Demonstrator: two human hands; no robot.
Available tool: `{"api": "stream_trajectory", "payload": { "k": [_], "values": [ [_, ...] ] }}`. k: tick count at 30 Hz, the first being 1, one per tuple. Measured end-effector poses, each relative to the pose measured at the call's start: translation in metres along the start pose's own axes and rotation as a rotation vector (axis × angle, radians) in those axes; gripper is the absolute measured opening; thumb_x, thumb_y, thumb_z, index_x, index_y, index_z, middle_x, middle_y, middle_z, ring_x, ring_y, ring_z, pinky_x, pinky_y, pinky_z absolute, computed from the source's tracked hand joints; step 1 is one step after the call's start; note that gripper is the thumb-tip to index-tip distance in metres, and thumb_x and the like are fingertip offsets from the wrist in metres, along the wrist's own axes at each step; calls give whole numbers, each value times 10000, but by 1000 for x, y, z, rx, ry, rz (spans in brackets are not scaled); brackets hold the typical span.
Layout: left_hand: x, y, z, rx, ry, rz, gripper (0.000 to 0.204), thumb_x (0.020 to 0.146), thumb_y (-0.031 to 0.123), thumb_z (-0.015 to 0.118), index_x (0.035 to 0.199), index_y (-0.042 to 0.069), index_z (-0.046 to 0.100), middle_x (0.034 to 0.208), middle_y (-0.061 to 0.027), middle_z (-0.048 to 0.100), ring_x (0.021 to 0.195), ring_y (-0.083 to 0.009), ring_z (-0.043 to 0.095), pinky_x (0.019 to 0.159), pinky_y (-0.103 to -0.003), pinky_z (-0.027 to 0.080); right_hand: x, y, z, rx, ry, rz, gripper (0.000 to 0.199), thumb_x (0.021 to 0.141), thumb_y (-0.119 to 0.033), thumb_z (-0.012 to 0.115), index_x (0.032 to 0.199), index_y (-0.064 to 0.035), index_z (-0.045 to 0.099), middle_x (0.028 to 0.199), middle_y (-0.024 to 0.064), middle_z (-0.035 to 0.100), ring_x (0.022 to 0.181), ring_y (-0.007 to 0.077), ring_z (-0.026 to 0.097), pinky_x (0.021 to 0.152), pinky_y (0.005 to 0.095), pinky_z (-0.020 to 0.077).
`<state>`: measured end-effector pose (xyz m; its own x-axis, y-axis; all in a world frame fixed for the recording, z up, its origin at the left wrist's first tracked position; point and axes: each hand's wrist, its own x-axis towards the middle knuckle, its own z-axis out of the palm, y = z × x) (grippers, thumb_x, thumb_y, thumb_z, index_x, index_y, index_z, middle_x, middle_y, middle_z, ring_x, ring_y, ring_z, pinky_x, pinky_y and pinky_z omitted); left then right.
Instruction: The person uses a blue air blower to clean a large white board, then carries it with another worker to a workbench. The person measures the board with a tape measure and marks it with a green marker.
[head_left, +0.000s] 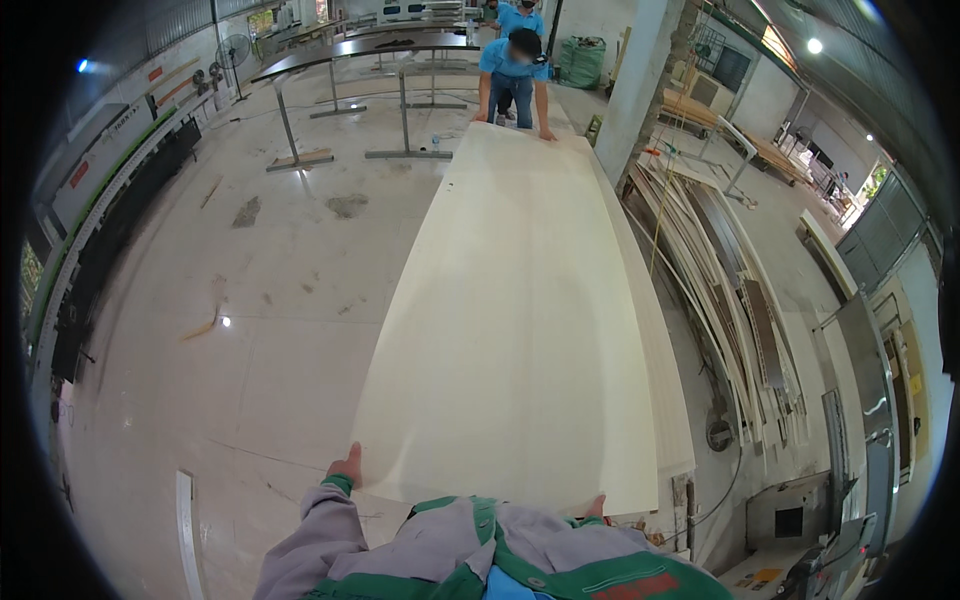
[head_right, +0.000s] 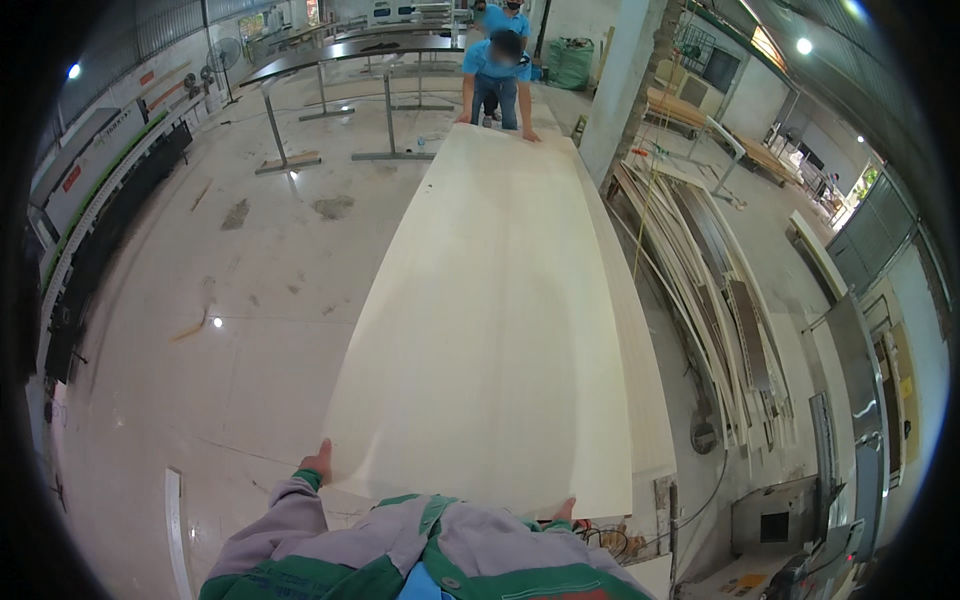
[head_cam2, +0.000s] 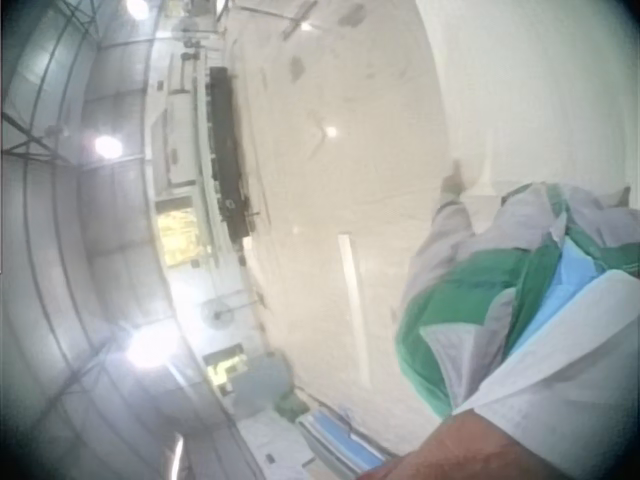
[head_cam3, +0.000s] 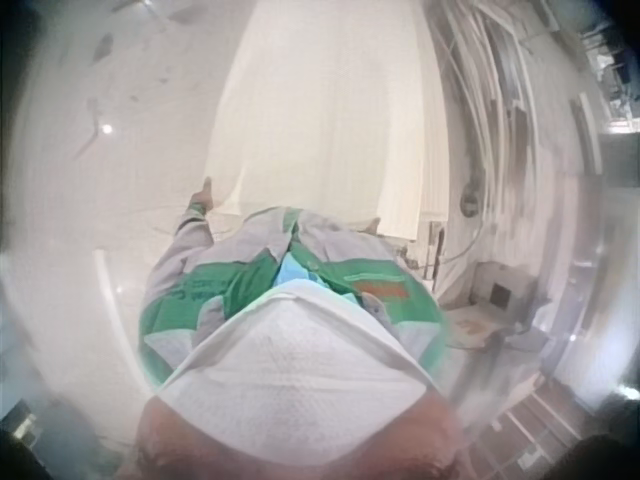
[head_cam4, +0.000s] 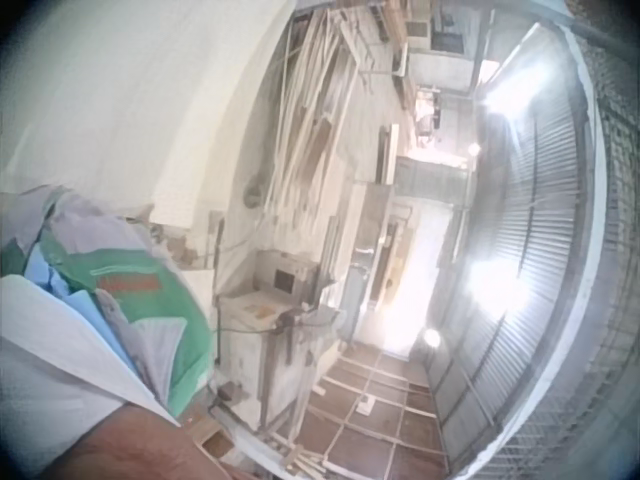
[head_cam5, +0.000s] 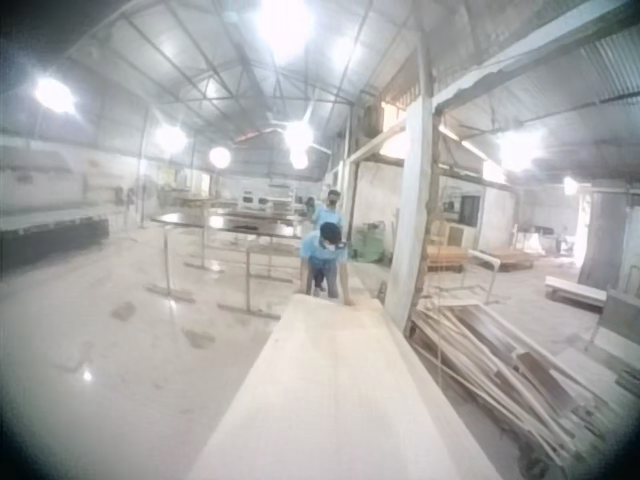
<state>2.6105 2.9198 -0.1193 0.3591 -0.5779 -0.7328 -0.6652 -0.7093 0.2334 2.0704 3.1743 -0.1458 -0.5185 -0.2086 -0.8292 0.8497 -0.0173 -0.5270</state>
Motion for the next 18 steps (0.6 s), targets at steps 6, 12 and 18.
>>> {"api": "stream_trajectory", "payload": {
  "k": [6, 12, 18],
  "values": [
    [-22, 21, -40, 60, 103, 101, 1196, 821, 906, 295, 1273, -167, 568, 1318, -360, 565, 1308, -437, 520, 1109, -458, 388, 9, 19, 25, 48, -29, 63, 739, 965, -717, 387, 1465, -178, 455, 1412, 105, 559, 1260, 369, 550, 1048, 592, 460],
    [-25, 55, -82, 99, 267, 139, 1161, 853, 885, 246, 1202, -156, 622, 1248, -367, 602, 1251, -453, 558, 1073, -491, 411, 16, 43, 89, 78, -83, 116, 743, 961, -727, 381, 1467, -187, 452, 1414, 102, 555, 1264, 371, 546, 1045, 601, 459],
    [-31, 129, -179, 149, 284, 214, 1034, 918, 812, 229, 1175, -95, 656, 1245, -334, 616, 1235, -450, 558, 1055, -495, 412, 26, 82, 178, 154, -216, 222, 764, 958, -743, 352, 1479, -190, 433, 1437, 99, 532, 1285, 374, 525, 1058, 599, 449]
  ]
}}
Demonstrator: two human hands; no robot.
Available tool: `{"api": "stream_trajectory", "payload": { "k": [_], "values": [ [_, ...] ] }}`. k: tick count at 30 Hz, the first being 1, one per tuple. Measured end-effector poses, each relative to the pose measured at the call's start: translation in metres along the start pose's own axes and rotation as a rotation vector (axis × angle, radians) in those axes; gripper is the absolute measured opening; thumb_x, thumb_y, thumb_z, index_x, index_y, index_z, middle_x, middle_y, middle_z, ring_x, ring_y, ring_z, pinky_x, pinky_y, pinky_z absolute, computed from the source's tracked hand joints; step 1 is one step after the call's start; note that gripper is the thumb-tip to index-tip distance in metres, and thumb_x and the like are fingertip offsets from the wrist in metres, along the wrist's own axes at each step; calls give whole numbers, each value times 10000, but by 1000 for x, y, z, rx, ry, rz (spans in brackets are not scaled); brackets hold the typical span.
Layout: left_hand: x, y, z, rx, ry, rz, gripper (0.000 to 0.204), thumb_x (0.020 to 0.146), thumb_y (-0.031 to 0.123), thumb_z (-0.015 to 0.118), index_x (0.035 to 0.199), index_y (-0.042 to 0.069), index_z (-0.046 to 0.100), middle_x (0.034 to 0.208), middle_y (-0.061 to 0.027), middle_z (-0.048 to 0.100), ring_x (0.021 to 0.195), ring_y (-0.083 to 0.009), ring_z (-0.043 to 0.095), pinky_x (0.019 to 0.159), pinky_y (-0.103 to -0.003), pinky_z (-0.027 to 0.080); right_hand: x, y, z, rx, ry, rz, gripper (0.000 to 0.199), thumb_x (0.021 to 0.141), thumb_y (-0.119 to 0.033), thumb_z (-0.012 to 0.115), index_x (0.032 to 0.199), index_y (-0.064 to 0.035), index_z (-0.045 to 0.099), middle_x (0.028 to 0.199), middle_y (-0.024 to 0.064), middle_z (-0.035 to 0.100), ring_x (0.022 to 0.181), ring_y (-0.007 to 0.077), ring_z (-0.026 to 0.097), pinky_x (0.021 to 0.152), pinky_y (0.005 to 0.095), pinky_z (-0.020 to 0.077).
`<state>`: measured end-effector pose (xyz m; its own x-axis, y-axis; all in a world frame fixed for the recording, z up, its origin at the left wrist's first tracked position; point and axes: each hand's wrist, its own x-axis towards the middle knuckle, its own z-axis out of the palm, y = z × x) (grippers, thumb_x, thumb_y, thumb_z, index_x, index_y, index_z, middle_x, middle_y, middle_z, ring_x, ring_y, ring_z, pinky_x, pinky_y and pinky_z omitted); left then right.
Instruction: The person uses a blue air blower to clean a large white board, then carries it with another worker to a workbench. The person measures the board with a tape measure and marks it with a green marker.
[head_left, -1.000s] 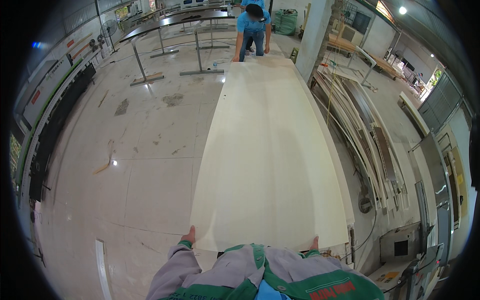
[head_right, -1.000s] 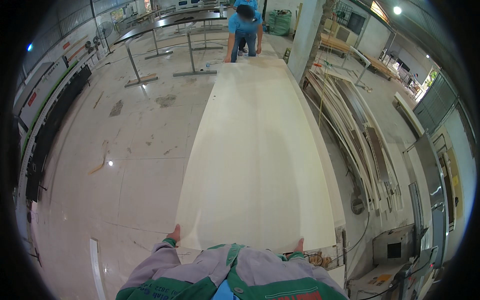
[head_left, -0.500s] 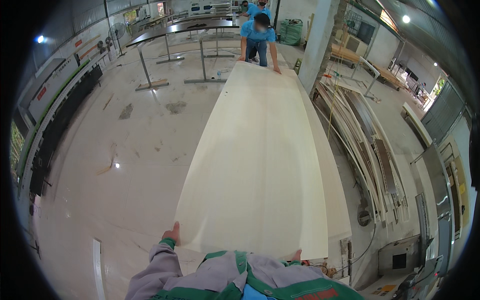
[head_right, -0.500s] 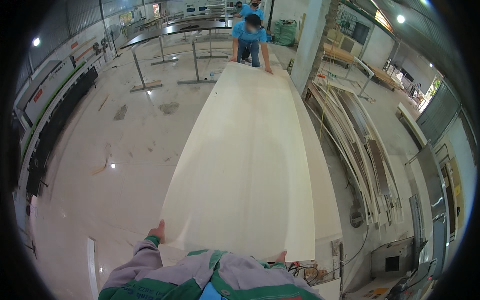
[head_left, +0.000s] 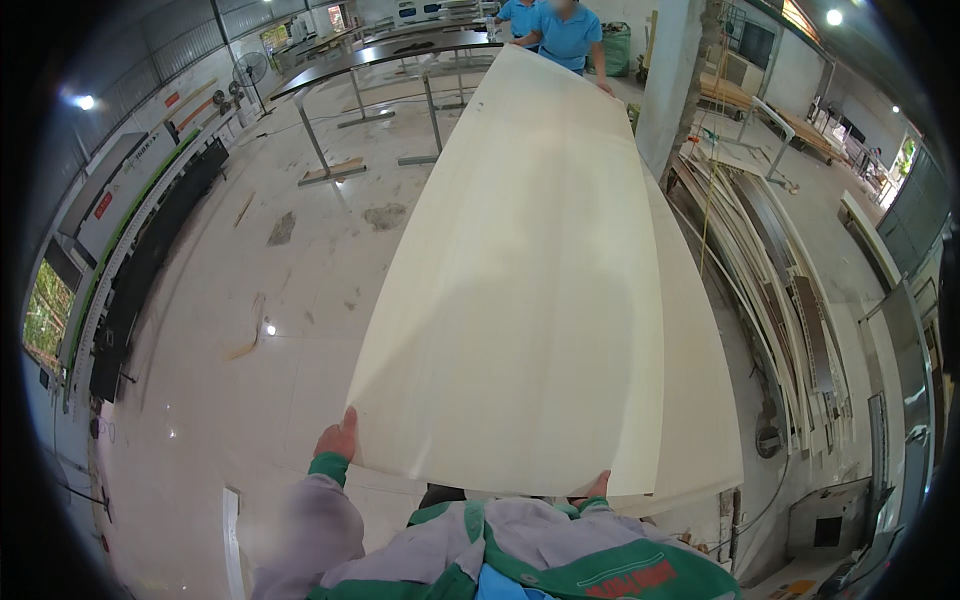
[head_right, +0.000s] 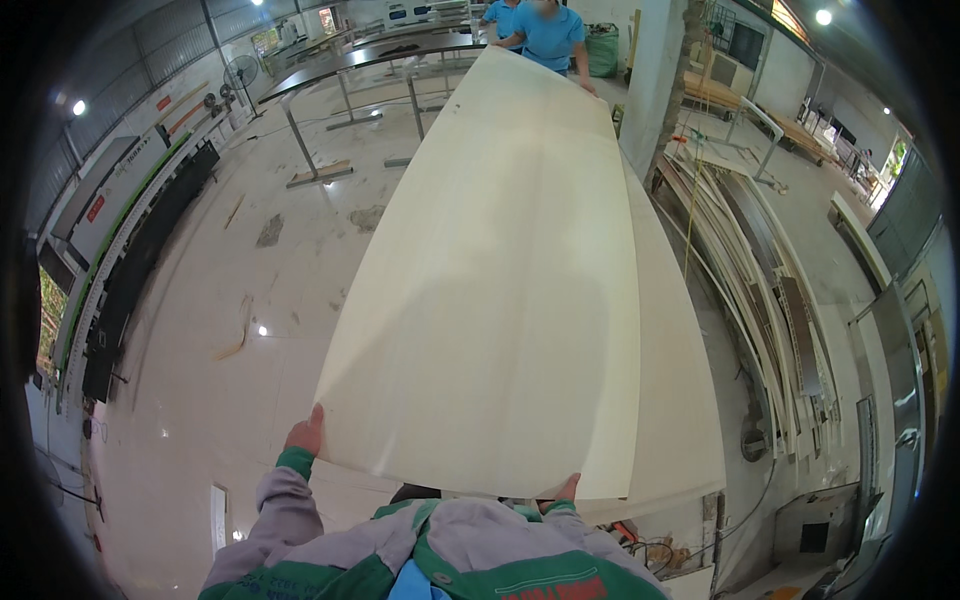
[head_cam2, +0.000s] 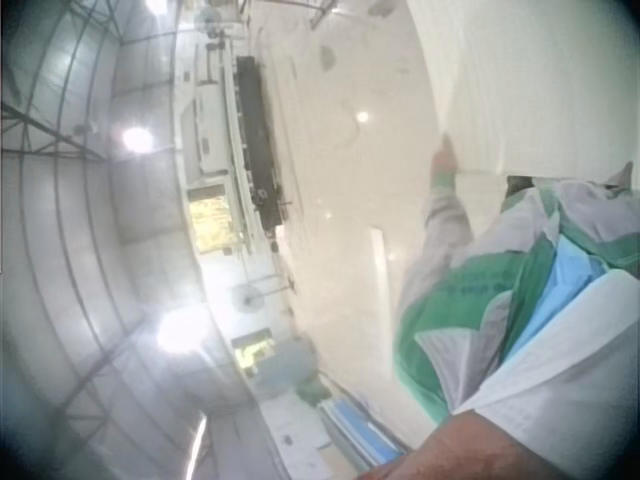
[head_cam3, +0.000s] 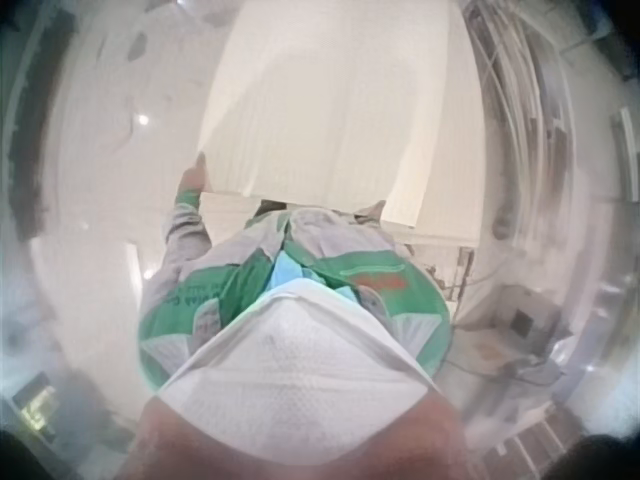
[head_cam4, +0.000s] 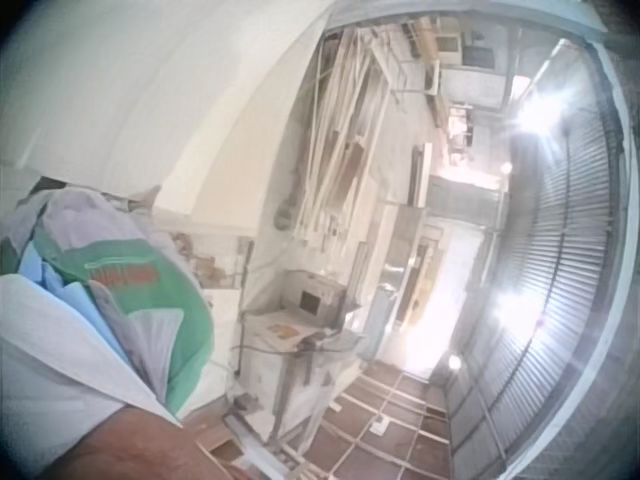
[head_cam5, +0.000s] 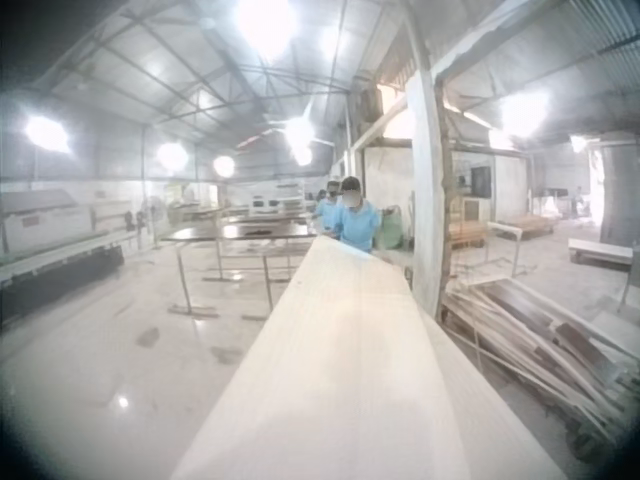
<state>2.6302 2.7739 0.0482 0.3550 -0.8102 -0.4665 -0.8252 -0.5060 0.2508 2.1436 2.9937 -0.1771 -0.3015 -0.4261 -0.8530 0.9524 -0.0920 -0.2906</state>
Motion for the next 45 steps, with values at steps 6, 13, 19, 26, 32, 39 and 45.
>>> {"api": "stream_trajectory", "payload": {
  "k": [6, 13, 19, 26, 32, 39, 45],
  "values": [
    [75, 31, -50, -63, -63, 163, 872, 952, 746, 293, 1113, -13, 692, 1166, -274, 665, 1151, -446, 595, 1012, -477, 436, 60, 45, 71, -3, -78, 18, 780, 962, -749, 316, 1496, -190, 420, 1474, 99, 506, 1315, 375, 500, 1090, 601, 414],
    [206, 93, -136, -54, -111, 255, 692, 940, 650, 498, 959, -21, 664, 958, -259, 691, 909, -423, 656, 813, -482, 500, 100, 90, 205, -24, -45, -68, 840, 955, -774, 257, 1525, -171, 391, 1512, 102, 478, 1359, 378, 464, 1105, 609, 386],
    [301, 143, -219, -141, -119, 410, 553, 898, 531, 642, 933, -20, 651, 827, -189, 673, 763, -324, 643, 703, -422, 497, 152, 134, 334, -98, -27, -40, 843, 959, -772, 239, 1530, -169, 386, 1528, 109, 458, 1375, 373, 445, 1130, 595, 357],
    [403, 211, -285, -529, -77, 473, 372, 924, 351, 660, 931, -20, 640, 777, -50, 616, 719, -132, 538, 657, -326, 461, 228, 182, 478, -53, -22, 24, 850, 952, -782, 238, 1531, -177, 383, 1546, 107, 435, 1385, 376, 431, 1138, 598, 347],
    [491, 330, -326, -494, -24, 504, 332, 936, 316, 656, 886, -11, 623, 772, 4, 565, 731, -92, 481, 646, -291, 421, 313, 193, 590, -47, -87, 34, 851, 949, -785, 239, 1531, -181, 383, 1548, 107, 432, 1386, 376, 431, 1134, 600, 351],
    [612, 456, -361, -427, -100, 573, 363, 959, 329, 654, 812, 4, 590, 725, 35, 485, 701, -75, 405, 606, -283, 361, 379, 165, 705, 52, -122, -69, 841, 954, -779, 232, 1533, -186, 380, 1537, 107, 447, 1382, 376, 437, 1130, 594, 360],
    [737, 553, -357, -582, -252, 618, 374, 978, 326, 646, 770, 31, 551, 718, 49, 493, 678, -55, 409, 589, -267, 363, 410, 113, 814, 65, -40, -111, 852, 952, -782, 223, 1526, -174, 386, 1517, 93, 473, 1359, 367, 471, 1099, 592, 403]
  ]
}}
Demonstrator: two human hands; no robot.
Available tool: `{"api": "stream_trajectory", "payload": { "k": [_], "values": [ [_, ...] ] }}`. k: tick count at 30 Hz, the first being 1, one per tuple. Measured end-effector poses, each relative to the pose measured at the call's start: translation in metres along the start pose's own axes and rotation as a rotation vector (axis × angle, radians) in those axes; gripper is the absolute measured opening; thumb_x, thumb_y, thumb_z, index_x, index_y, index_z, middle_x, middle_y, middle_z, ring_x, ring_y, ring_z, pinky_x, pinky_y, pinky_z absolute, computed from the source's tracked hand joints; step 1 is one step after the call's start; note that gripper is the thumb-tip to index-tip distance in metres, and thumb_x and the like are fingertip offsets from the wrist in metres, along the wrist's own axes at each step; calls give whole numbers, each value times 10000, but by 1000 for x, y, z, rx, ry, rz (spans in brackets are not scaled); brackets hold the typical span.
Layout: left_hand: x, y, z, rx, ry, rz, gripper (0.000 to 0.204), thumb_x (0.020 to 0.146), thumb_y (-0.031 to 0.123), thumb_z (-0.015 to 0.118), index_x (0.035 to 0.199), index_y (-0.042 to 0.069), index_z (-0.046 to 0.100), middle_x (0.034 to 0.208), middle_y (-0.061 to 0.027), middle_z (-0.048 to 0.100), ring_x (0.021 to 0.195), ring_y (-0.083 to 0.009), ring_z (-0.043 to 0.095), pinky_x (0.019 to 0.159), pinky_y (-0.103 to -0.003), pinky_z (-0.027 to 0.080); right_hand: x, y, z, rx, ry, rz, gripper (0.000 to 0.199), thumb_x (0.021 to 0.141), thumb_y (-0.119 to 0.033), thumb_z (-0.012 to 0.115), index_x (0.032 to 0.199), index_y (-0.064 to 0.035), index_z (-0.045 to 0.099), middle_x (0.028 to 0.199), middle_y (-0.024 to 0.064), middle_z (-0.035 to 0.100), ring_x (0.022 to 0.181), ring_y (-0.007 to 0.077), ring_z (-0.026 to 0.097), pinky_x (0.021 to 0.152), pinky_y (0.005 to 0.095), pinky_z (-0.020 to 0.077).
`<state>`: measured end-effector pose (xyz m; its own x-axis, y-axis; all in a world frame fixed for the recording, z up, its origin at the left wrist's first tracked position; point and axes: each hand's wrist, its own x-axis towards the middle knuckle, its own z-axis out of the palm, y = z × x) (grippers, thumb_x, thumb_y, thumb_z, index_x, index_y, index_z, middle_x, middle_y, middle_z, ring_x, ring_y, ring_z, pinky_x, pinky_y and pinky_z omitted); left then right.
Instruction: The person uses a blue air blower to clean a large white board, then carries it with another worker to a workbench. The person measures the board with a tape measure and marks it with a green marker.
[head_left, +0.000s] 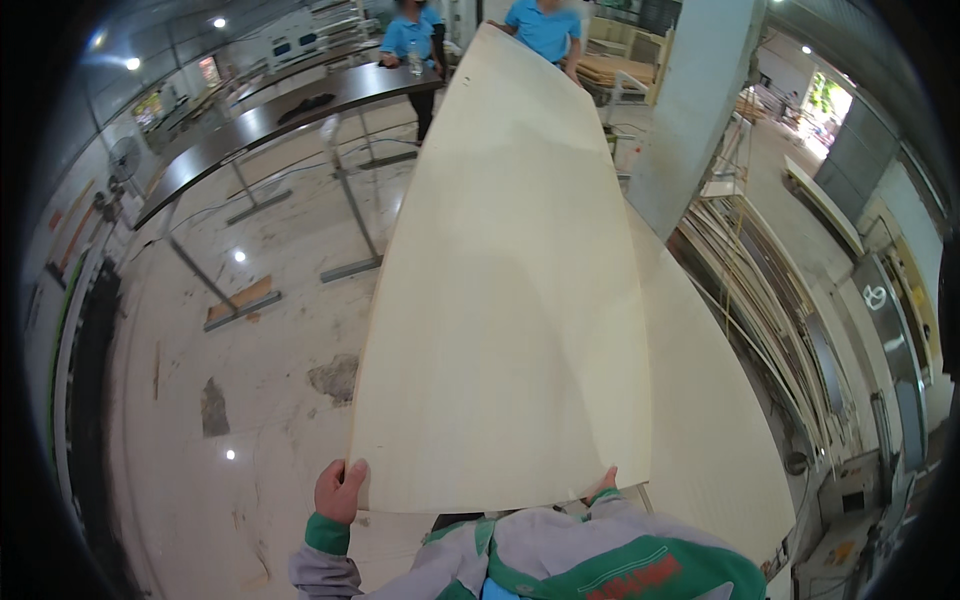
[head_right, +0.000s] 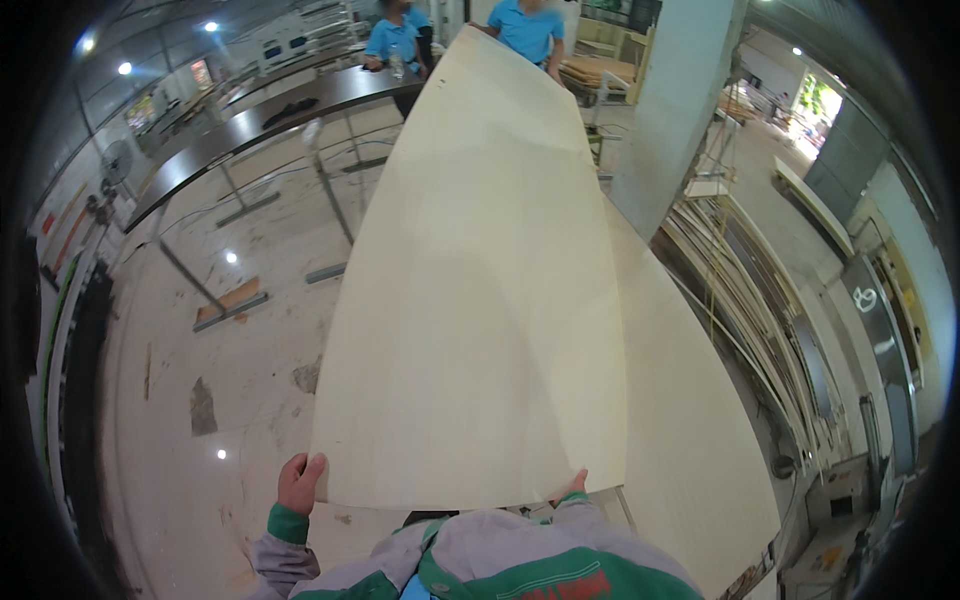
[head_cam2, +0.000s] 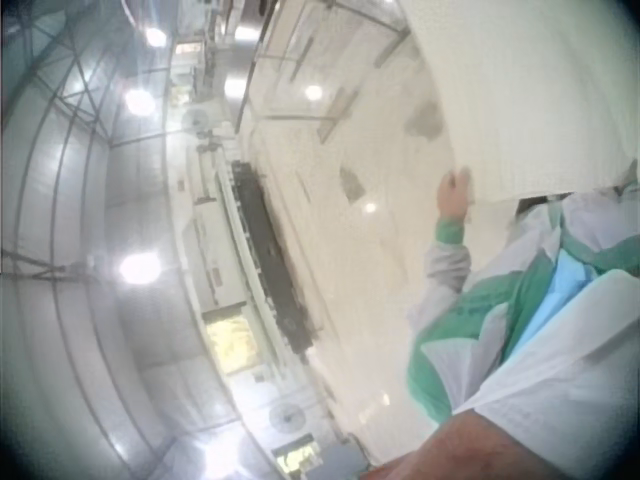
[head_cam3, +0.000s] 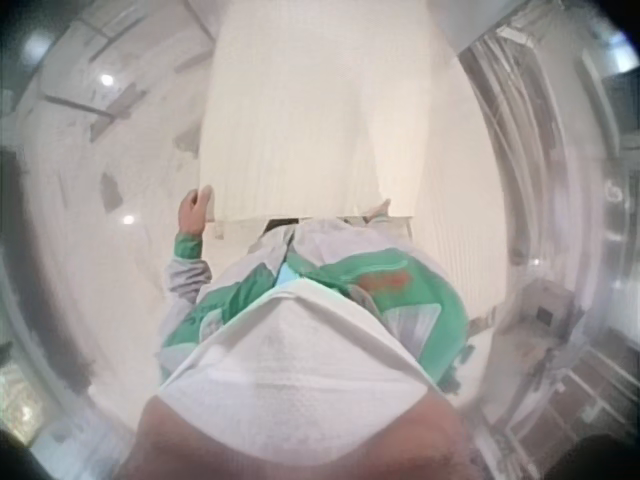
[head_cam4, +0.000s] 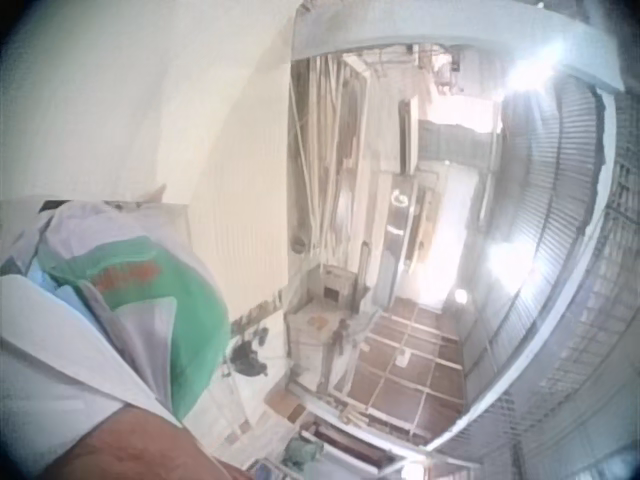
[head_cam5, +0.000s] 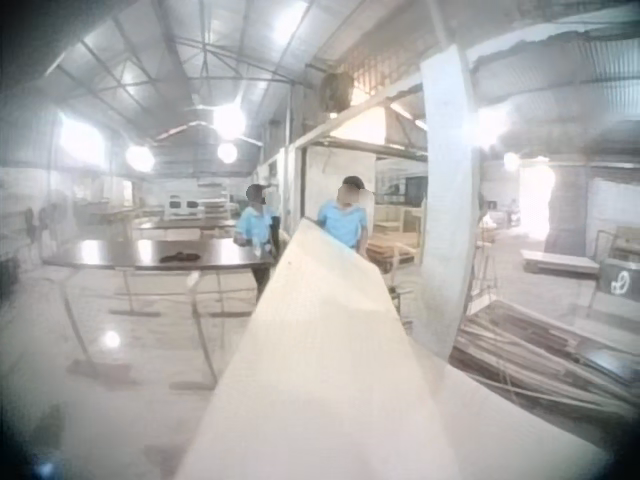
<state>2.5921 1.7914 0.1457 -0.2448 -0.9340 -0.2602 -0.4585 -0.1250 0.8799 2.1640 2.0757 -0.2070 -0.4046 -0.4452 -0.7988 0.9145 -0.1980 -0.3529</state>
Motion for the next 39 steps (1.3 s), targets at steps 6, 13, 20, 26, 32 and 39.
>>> {"api": "stream_trajectory", "payload": {
  "k": [6, 13, 20, 26, 32, 39],
  "values": [
    [152, 13, -21, -28, -53, 29, 410, 960, 374, 657, 837, -16, 619, 711, -14, 559, 665, -91, 462, 580, -292, 393, 36, -22, 121, -1, 124, 38, 851, 944, -794, 220, 1506, -181, 401, 1494, 83, 496, 1326, 353, 510, 1057, 599, 447],
    [330, 80, -53, 39, -36, 62, 452, 954, 432, 641, 854, -9, 626, 728, -50, 594, 669, -124, 529, 603, -316, 443, 120, -5, 273, -38, 197, 5, 804, 966, -760, 247, 1503, -182, 403, 1476, 88, 508, 1325, 366, 503, 1054, 626, 435],
    [503, 131, -50, 133, -10, 26, 478, 946, 461, 636, 884, -13, 649, 751, -61, 611, 694, -139, 533, 645, -344, 455, 229, -23, 416, -55, 190, -6, 809, 967, -758, 248, 1499, -172, 415, 1478, 110, 503, 1330, 382, 488, 1076, 632, 410],
    [633, 183, -44, 178, -73, 45, 524, 943, 495, 634, 908, -27, 657, 761, -74, 620, 696, -153, 531, 657, -352, 459, 285, -56, 528, -103, 234, -83, 814, 969, -755, 239, 1492, -161, 430, 1485, 105, 501, 1319, 388, 497, 1073, 624, 415],
    [775, 227, -23, 159, -88, 51, 449, 986, 407, 615, 975, -37, 680, 828, -37, 645, 769, -112, 543, 711, -308, 466, 346, -92, 622, -90, 215, -124, 869, 955, -781, 204, 1493, -137, 431, 1486, 96, 509, 1318, 394, 503, 1079, 609, 418],
    [968, 262, -4, 269, -218, 103, 483, 995, 440, 569, 1059, -25, 681, 922, -166, 702, 871, -243, 657, 799, -378, 502, 405, -148, 732, 182, 217, -144, 743, 996, -704, 277, 1455, -153, 469, 1418, 104, 567, 1279, 358, 547, 1052, 612, 454]
  ]
}}
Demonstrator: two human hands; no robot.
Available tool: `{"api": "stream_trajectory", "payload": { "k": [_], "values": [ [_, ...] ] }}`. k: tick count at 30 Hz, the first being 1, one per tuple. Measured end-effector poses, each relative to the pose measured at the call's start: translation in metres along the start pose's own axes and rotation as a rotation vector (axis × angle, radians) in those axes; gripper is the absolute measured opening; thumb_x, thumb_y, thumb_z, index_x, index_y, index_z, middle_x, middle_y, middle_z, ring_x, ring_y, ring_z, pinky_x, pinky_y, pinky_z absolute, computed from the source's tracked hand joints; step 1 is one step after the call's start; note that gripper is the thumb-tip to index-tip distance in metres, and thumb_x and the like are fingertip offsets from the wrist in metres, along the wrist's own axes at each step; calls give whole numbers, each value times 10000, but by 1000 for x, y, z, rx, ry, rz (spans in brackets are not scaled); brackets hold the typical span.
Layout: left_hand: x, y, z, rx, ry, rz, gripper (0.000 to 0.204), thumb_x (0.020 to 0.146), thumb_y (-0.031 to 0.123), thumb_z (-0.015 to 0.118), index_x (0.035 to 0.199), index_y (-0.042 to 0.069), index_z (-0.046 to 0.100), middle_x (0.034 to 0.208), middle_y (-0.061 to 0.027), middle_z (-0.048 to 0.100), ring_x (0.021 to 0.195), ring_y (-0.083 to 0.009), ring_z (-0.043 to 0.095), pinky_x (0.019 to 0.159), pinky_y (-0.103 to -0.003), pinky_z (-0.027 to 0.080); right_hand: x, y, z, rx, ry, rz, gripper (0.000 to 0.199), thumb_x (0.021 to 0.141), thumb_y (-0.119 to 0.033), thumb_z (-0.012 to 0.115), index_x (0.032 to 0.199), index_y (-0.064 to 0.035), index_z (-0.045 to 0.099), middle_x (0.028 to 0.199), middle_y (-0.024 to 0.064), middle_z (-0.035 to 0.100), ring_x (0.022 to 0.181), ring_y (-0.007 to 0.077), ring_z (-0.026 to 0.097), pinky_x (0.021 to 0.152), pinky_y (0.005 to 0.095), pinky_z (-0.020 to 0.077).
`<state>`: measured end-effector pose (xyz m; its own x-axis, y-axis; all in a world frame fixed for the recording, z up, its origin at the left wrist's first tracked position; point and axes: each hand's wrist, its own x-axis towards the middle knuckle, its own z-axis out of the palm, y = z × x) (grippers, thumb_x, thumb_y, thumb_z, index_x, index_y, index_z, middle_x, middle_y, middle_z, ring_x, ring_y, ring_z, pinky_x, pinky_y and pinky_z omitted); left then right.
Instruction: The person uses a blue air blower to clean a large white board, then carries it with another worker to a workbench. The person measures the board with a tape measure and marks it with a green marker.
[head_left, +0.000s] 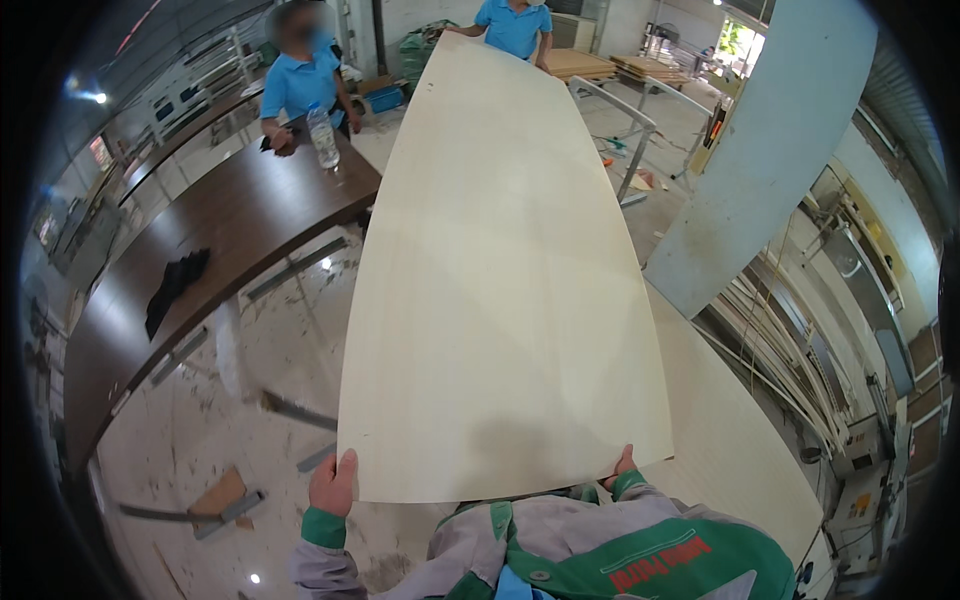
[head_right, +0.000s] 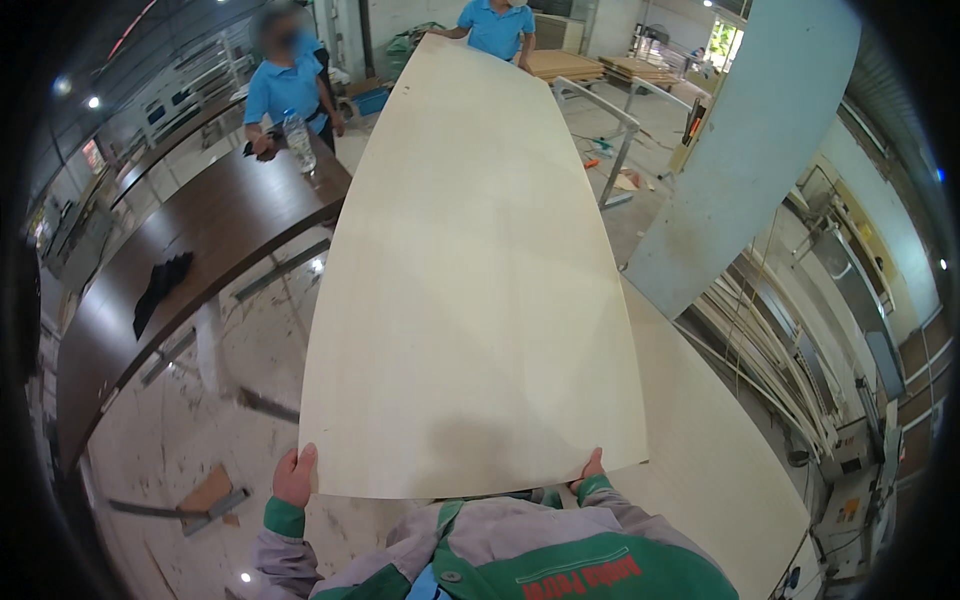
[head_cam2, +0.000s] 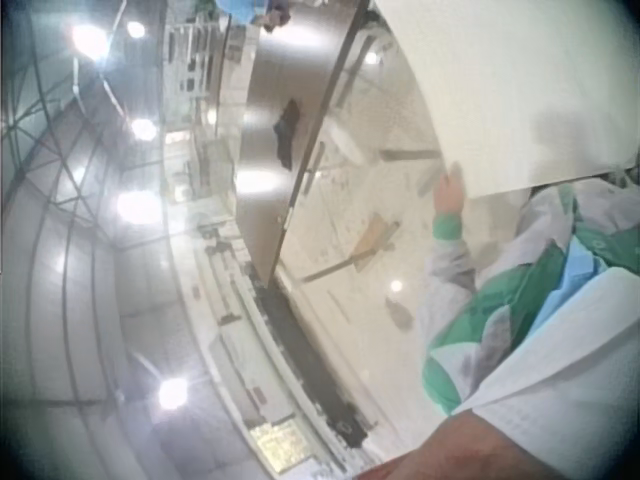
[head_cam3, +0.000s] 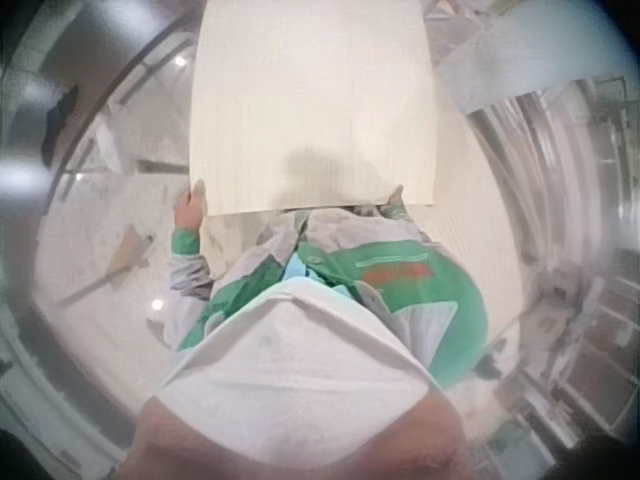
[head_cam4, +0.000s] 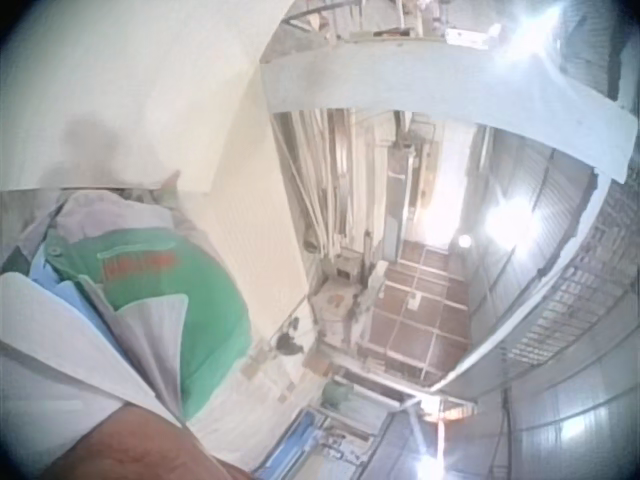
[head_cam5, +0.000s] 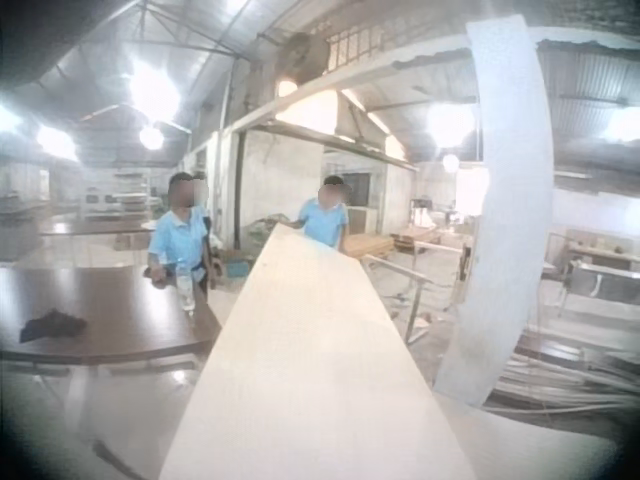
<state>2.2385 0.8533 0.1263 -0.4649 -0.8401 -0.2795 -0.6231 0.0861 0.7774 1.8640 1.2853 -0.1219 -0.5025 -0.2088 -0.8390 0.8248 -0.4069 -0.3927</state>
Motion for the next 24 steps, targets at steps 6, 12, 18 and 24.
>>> {"api": "stream_trajectory", "payload": {
  "k": [6, 12, 18, 24],
  "values": [
    [124, 40, -14, 4, -35, 153, 500, 1021, 443, 528, 1160, -25, 635, 1019, -197, 705, 951, -289, 670, 859, -396, 499, 5, -41, 110, 123, -1, -79, 593, 1025, -575, 427, 1417, -134, 490, 1409, 107, 564, 1268, 374, 554, 1056, 616, 458],
    [235, 80, -14, -90, -66, 122, 484, 1030, 401, 517, 1204, -40, 615, 1111, -188, 700, 1022, -276, 664, 906, -385, 496, 32, -81, 209, 183, -43, -94, 568, 1039, -542, 423, 1438, -142, 467, 1450, 114, 530, 1321, 369, 511, 1109, 617, 396],
    [329, 148, 15, -45, -66, 97, 466, 1031, 353, 533, 1253, -50, 608, 1164, -153, 686, 1046, -224, 636, 927, -357, 486, 81, -124, 295, 237, -1, -131, 516, 1051, -478, 452, 1424, -123, 478, 1431, 114, 549, 1295, 359, 541, 1076, 610, 443],
    [412, 233, 37, 58, -119, 85, 500, 1034, 397, 516, 1227, -53, 614, 1169, -175, 686, 1086, -249, 634, 954, -353, 470, 142, -182, 355, 272, -43, -181, 499, 1054, -467, 450, 1409, -118, 487, 1426, 106, 554, 1278, 352, 556, 1067, 601, 457]
  ]
}}
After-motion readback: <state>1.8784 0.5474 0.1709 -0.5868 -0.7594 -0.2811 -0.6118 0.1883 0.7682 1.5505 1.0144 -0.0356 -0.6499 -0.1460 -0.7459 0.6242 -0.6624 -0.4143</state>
